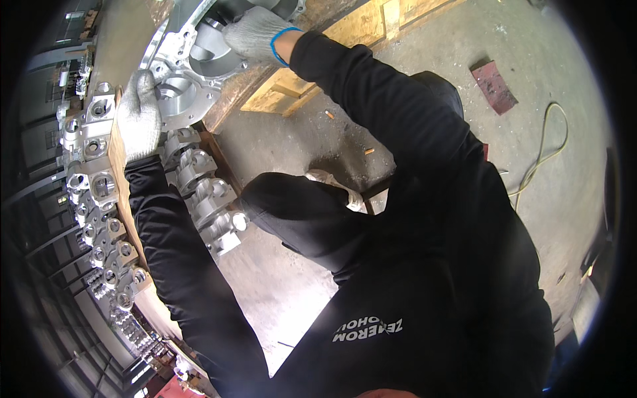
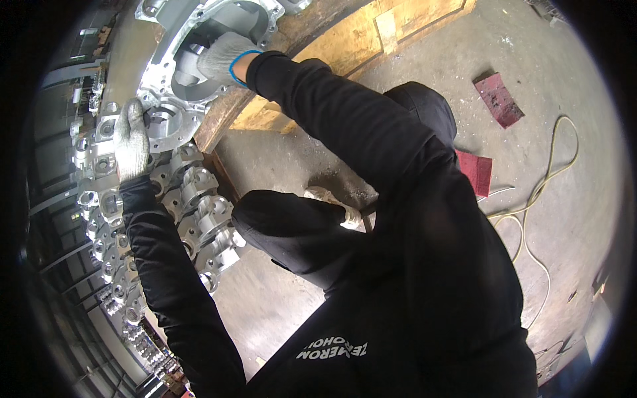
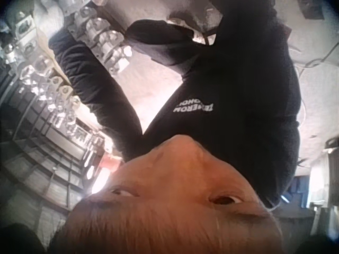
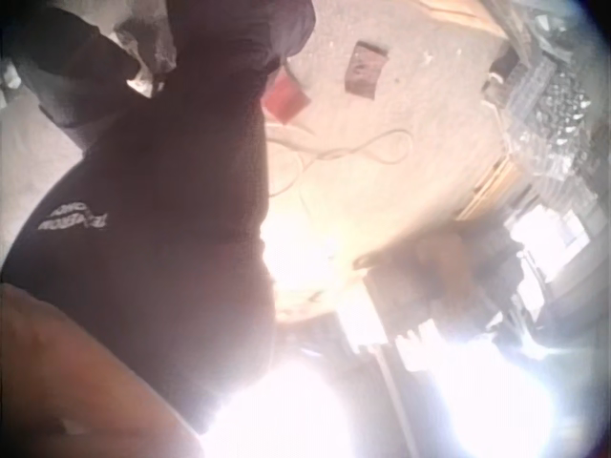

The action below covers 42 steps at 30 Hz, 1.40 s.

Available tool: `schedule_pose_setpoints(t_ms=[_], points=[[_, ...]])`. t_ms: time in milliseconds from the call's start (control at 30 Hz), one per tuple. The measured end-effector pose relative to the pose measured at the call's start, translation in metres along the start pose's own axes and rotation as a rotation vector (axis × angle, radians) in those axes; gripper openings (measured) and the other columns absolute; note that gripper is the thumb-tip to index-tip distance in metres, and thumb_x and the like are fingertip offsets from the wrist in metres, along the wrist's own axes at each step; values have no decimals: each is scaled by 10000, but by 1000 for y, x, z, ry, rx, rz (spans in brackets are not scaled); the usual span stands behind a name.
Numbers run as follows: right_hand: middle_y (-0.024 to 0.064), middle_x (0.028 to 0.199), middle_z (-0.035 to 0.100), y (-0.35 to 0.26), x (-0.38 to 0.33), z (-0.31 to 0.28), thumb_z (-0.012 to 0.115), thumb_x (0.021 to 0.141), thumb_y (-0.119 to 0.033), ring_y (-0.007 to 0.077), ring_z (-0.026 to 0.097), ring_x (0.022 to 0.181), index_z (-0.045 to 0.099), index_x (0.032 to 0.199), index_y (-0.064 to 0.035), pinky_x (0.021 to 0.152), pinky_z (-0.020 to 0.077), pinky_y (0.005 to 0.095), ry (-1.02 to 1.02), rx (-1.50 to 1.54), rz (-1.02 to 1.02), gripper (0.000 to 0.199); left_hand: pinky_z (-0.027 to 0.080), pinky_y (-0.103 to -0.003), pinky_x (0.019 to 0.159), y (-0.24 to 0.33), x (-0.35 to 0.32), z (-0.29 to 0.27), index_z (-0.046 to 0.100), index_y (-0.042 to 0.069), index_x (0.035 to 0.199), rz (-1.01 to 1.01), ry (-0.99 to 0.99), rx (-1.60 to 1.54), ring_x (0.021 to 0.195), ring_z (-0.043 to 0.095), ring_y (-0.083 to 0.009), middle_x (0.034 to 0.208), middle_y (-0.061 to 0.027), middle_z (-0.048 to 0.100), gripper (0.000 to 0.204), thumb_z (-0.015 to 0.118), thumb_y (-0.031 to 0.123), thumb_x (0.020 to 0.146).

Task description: The person uses a metal file to deburr the edges and surfaces of a large cast metal part. They repeatedly reposition the part on a wooden workbench, file different edges and recessed areas, and rotate the part to access all sides.

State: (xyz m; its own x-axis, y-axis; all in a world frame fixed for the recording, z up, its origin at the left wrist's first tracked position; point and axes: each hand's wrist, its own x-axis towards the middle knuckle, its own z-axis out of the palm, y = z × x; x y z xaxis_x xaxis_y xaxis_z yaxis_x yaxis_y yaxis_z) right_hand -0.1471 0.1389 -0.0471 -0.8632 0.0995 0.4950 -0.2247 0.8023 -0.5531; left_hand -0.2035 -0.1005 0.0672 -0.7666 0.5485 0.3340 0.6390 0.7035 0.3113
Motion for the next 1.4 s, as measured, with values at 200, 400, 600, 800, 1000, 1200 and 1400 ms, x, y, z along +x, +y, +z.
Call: schedule_pose_setpoints(t_ms=[200, 400, 600, 800, 1000, 1200, 1400], points=[[210, 948, 763, 0, 5, 2, 707, 890, -432, 416, 731, 942, 756, 964, 13, 835, 573, 451, 76, 335, 229, 454, 505, -392, 1006, -7, 1, 6, 660, -4, 1320, 72, 57, -18, 1094, 701, -316, 1169, -219, 736, 437, 533, 355, 1105], [149, 1023, 739, -2, -39, -58, 668, 880, -200, 325, 718, 775, 746, 1056, -76, 713, 566, 451, 98, -539, -323, 229, 488, -399, 1045, -9, 4, 10, 629, 45, 1380, 117, 96, 33, 1195, 673, -369, 1238, -230, 713, 470, 498, 405, 1108], [127, 916, 740, -10, -22, -76, 588, 901, -149, 295, 719, 741, 752, 936, -56, 652, 549, 448, 105, -730, -476, 191, 553, -497, 771, 16, -5, 11, 710, 76, 1128, 191, 225, 56, 879, 700, -445, 907, -233, 715, 251, 586, 273, 1033], [106, 849, 753, -22, -31, -96, 614, 881, -173, 317, 727, 756, 769, 918, -83, 626, 565, 459, -45, -858, -486, 183, 551, -487, 739, 21, -7, 10, 714, 79, 983, 201, 272, 28, 836, 700, -428, 877, -214, 712, 200, 725, 247, 875], [73, 935, 744, -18, -50, -143, 669, 910, -175, 254, 711, 716, 761, 1156, -155, 628, 563, 371, -49, -868, -688, 263, 558, -502, 724, 12, -1, 23, 685, 62, 855, 102, 192, -521, 801, 702, -414, 818, -190, 708, 208, 632, 246, 936], [139, 996, 748, -44, -86, -146, 686, 869, -141, 327, 750, 831, 713, 1192, -97, 692, 599, 416, -242, -813, -600, 327, 567, -488, 708, 9, -3, 29, 711, 82, 913, 279, 456, 152, 727, 693, -403, 789, -164, 699, 231, 620, 292, 942], [156, 787, 724, -57, -128, -163, 616, 1001, -156, 255, 725, 695, 633, 1384, -35, 635, 560, 381, -272, -377, 164, 402, 569, -421, 639, 0, 3, 42, 718, 113, 891, 354, 483, 440, 678, 716, -302, 763, -104, 716, 175, 658, 274, 864]])
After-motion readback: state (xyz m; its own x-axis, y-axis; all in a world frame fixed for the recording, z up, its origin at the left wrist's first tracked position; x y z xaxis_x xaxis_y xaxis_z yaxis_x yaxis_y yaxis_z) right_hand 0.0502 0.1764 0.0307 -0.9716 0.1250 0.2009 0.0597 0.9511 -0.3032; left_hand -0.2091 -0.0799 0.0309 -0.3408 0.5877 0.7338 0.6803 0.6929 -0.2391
